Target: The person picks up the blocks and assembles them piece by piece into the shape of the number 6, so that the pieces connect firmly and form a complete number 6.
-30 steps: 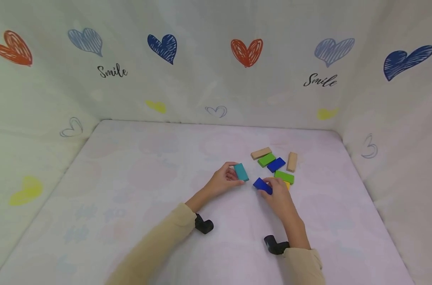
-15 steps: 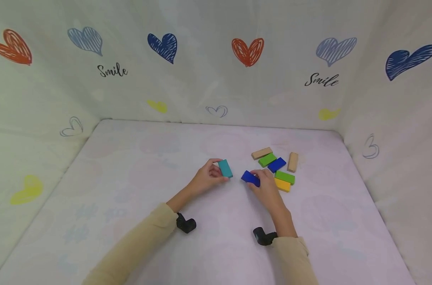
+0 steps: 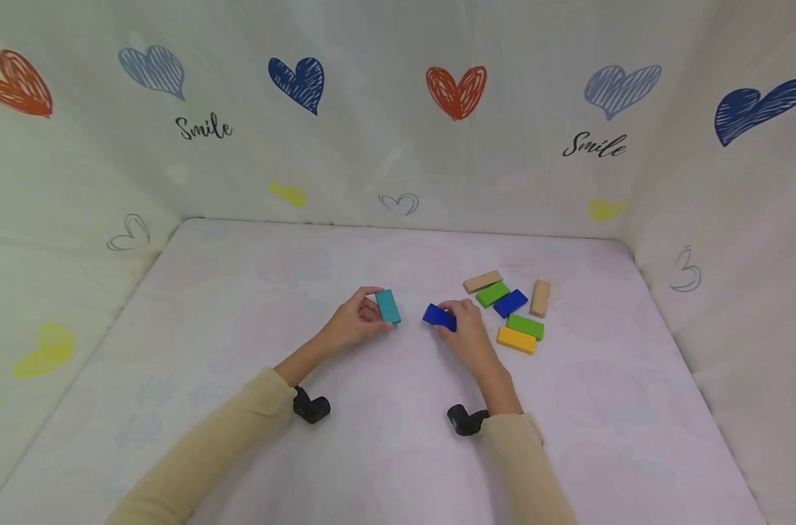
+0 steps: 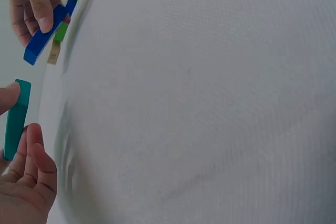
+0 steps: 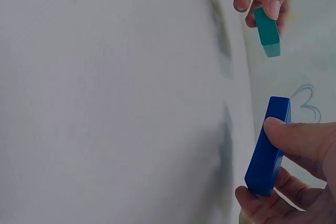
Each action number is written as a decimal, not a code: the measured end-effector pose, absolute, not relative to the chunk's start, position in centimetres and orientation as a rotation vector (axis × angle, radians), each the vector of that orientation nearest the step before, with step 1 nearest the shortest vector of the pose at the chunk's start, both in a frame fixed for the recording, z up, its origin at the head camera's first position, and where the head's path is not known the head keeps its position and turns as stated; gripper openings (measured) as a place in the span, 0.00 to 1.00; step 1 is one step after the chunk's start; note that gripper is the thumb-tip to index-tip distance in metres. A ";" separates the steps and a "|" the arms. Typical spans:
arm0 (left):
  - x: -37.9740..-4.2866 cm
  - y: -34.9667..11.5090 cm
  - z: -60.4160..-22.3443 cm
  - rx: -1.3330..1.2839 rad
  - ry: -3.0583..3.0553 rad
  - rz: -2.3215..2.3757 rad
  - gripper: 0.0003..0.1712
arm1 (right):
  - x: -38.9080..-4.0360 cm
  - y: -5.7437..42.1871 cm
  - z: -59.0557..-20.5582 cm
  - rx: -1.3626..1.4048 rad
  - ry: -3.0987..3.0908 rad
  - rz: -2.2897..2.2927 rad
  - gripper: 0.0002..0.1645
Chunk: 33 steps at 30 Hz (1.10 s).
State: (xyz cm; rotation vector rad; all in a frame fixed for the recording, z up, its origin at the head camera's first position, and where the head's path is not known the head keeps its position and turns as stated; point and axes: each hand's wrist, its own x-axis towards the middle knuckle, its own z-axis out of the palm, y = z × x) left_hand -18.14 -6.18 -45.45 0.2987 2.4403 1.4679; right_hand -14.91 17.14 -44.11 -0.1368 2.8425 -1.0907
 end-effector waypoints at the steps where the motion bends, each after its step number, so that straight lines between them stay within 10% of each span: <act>1: -18.2 -6.4 -45.4 0.289 2.440 1.465 0.40 | -15.1 16.9 -44.2 -0.143 2.837 -1.097 0.26; 33: -20.0 -11.5 -44.4 0.225 2.465 1.262 0.42 | -22.2 9.7 -44.9 -0.243 2.701 -1.135 0.23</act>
